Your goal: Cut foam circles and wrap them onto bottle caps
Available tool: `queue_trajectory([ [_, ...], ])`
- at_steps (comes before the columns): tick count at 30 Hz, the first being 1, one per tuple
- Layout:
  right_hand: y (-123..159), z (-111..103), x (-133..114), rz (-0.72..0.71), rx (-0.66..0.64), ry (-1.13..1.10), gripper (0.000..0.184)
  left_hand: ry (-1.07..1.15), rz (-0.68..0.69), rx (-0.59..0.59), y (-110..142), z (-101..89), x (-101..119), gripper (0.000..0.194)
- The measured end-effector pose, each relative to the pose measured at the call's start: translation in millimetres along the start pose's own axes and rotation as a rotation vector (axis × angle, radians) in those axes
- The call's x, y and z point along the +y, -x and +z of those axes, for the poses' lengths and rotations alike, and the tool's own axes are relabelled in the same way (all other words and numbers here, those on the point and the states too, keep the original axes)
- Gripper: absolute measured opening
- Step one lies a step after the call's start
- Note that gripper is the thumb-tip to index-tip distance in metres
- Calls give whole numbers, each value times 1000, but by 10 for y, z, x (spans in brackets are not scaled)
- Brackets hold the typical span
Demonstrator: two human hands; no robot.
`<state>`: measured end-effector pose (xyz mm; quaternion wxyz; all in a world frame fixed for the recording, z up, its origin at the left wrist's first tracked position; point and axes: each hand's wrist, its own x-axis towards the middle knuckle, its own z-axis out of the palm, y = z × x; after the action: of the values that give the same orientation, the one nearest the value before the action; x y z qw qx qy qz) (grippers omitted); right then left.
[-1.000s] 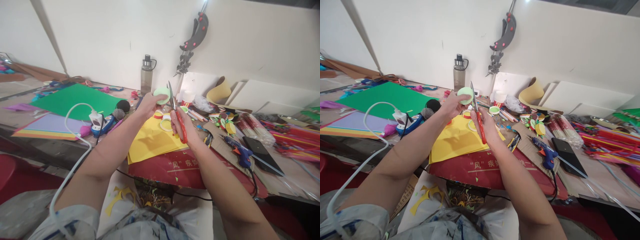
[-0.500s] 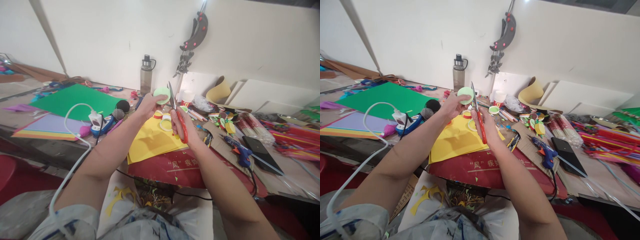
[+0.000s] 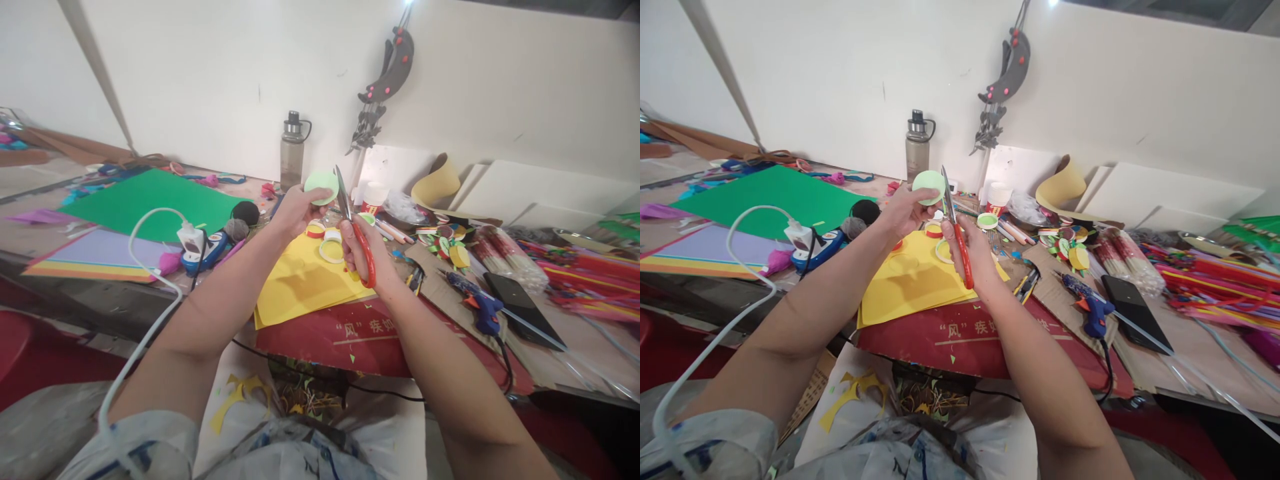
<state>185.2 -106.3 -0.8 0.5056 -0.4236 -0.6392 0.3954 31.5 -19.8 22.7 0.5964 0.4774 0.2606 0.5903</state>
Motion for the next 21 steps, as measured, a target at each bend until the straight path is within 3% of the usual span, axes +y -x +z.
queue_trajectory([
  [9,18,9,-45,79,9,-51,52,5,15,-29,8,-3,15,23],
  [21,20,14,-6,34,0,-10,56,29,8,37,4,15,28,24],
])
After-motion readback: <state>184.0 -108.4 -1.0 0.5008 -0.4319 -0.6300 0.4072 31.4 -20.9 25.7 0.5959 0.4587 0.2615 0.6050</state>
